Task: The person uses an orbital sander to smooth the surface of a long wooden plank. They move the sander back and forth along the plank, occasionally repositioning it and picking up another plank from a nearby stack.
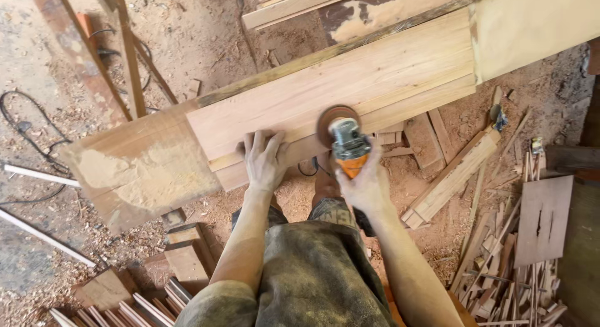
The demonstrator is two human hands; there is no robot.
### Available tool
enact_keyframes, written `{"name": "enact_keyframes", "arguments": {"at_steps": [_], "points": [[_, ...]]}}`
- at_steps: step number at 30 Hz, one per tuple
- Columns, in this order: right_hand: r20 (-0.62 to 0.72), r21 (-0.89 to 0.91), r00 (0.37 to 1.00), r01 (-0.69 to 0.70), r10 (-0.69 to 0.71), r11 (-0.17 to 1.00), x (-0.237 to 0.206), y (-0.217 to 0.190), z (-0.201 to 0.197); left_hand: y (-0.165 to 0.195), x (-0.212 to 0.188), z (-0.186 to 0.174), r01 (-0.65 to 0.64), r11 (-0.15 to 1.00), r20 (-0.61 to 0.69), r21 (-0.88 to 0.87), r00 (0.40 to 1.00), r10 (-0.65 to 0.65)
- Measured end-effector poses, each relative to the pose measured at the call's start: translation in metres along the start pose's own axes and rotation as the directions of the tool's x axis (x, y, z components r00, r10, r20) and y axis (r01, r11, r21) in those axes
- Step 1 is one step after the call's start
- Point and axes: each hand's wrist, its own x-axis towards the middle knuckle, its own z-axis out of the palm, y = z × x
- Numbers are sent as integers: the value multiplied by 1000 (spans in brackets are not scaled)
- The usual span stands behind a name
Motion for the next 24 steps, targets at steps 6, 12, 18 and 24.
{"name": "enact_keyframes", "arguments": {"at_steps": [6, 12, 18, 24], "points": [[-385, 74, 917, 138, -99, 988, 40, 44, -78, -1, 1, 4, -7, 1000, -15, -4, 1000, 7], [-477, 78, 879, 36, 6, 996, 95, 83, -146, 2, 1, 8, -4, 999, -3, 32, 1000, 4], [-579, 223, 807, 20, 116, 975, 128, 94, -189, 5, 2, 7, 24, 999, 6, 49, 1000, -25], [-445, 291, 886, 2, 134, 957, 107, 71, -138, 6, 4, 6, 20, 999, -1, 43, 1000, -20]]}}
